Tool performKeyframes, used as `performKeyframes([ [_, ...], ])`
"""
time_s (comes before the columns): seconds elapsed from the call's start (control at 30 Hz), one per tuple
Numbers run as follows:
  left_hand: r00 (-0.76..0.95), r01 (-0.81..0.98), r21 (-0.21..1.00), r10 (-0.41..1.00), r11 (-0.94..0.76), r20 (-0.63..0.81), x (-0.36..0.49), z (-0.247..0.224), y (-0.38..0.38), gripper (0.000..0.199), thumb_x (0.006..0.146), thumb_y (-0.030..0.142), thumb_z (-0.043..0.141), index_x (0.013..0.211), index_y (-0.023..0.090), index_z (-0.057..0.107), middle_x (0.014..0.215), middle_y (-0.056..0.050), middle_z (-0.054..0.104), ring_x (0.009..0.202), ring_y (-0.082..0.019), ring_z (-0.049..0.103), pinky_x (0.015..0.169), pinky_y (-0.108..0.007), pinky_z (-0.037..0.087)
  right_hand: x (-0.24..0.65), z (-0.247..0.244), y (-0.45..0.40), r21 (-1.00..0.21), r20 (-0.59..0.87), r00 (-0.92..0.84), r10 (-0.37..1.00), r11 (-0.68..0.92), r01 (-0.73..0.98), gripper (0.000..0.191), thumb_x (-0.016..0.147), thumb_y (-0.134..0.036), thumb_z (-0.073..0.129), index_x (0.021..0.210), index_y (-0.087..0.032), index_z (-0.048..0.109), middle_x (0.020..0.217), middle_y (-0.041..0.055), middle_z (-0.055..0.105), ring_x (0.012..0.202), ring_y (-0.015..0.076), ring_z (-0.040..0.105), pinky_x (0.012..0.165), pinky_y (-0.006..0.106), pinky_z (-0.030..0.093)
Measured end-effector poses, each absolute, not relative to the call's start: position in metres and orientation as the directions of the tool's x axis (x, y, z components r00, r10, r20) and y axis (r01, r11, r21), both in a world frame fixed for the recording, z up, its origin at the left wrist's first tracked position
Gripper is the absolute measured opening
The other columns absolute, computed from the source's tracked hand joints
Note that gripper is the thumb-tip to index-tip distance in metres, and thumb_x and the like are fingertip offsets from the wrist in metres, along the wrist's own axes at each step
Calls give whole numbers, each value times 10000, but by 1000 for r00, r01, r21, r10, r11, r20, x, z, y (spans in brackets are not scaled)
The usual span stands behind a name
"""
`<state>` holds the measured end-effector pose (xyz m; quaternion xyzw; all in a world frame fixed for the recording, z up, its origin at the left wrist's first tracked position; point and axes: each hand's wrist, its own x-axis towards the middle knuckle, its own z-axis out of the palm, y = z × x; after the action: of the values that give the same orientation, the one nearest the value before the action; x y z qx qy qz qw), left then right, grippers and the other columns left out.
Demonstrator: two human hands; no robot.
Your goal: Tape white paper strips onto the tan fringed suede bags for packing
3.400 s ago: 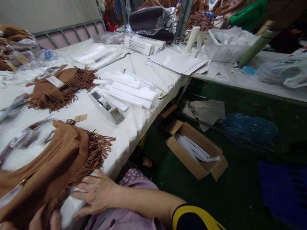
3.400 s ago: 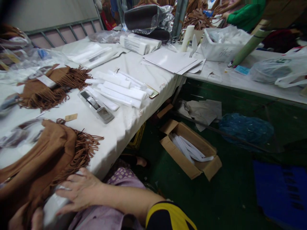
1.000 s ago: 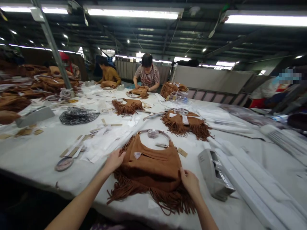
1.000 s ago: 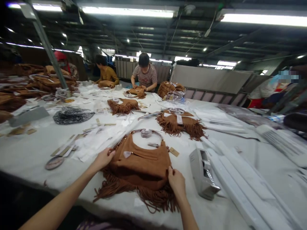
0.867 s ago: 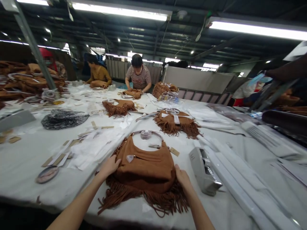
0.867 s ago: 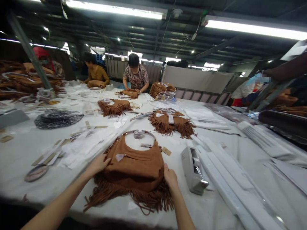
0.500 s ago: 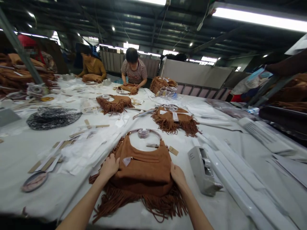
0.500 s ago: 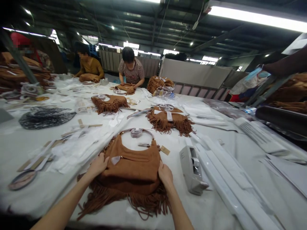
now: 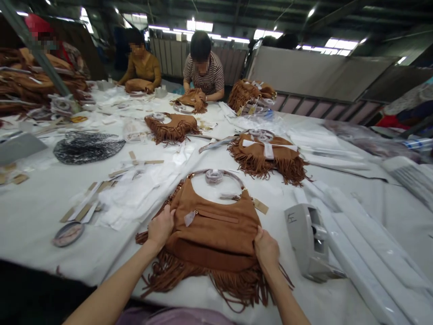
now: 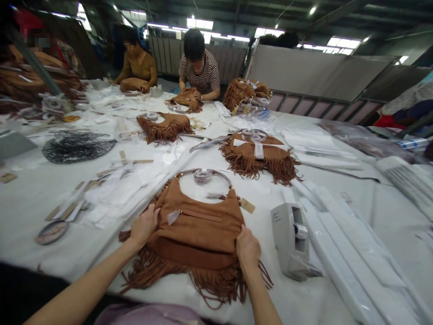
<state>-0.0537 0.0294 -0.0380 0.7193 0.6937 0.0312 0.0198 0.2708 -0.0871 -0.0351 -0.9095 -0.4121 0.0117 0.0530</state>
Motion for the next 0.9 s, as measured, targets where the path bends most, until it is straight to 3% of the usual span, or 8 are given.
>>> performKeyframes([
  [0.17, 68, 969, 231, 992, -92, 108, -64, -33, 26, 319, 967, 398, 312, 1047, 174, 523, 878, -95, 641, 773, -241, 637, 648, -324, 467, 275, -18, -108, -198, 104, 568, 816, -543, 816, 428, 990, -388, 279, 943, -135, 621, 745, 114, 660, 666, 221, 633, 621, 317, 440],
  [0.27, 194, 870, 374, 921, -321, 339, -67, -17, 9, 292, 948, 374, 378, 1118, 172, 503, 1017, -114, 601, 935, -246, 592, 786, -367, 468, 269, -1, -134, -334, 371, 325, 870, -202, 921, 387, 961, -459, 372, 1139, -161, 543, 918, 106, 656, 818, 228, 629, 729, 346, 477],
  [0.33, 401, 742, 379, 820, -552, 410, -59, -1, -8, 359, 901, 432, 486, 1165, 188, 484, 1094, -114, 572, 1014, -255, 552, 865, -392, 447, 257, 5, -146, -297, 490, 73, 869, 87, 951, 436, 921, -500, 453, 1216, -183, 506, 1042, 114, 627, 949, 242, 597, 824, 372, 476],
  [0.4, 638, 606, 331, 690, -723, 341, -41, 17, -24, 533, 807, 489, 620, 1228, 210, 451, 1160, -111, 542, 1043, -269, 530, 886, -403, 440, 243, 6, -147, -214, 488, -110, 866, 241, 947, 467, 891, -503, 509, 1244, -196, 505, 1092, 117, 605, 1004, 261, 564, 863, 401, 462],
  [0.5, 817, 526, 250, 564, -813, 116, -7, 36, -32, 700, 705, 475, 735, 1274, 215, 420, 1145, -103, 544, 986, -274, 543, 843, -402, 453, 227, 2, -136, -163, 473, -149, 869, 252, 954, 349, 905, -417, 519, 1161, -184, 566, 1055, 116, 602, 973, 262, 545, 846, 415, 439],
  [0.63, 885, 465, 237, 460, -853, -80, 24, 37, -14, 457, 739, 447, 709, 1076, 186, 544, 1023, -91, 591, 933, -263, 563, 777, -351, 455, 225, -3, -118, -205, 445, -84, 892, 193, 960, 214, 934, -346, 485, 968, -186, 623, 905, 79, 605, 858, 220, 530, 777, 374, 394],
  [0.8, 896, 439, 496, 407, -749, -179, 36, 22, 20, 293, 876, 429, 516, 787, 162, 595, 801, -59, 622, 751, -186, 573, 648, -258, 389, 231, -9, -101, -298, 297, -31, 954, 123, 947, 336, 976, -352, 394, 734, -194, 566, 698, 15, 572, 694, 174, 509, 702, 333, 336],
  [0.9, 882, 456, 699, 381, -550, -277, 39, 15, 35, 369, 904, 426, 435, 667, 162, 539, 621, 4, 524, 583, -122, 469, 558, -229, 314, 235, -15, -88, -411, 228, 45, 973, 54, 910, 236, 971, -336, 422, 829, -206, 558, 739, -7, 607, 683, 160, 530, 682, 303, 351],
])
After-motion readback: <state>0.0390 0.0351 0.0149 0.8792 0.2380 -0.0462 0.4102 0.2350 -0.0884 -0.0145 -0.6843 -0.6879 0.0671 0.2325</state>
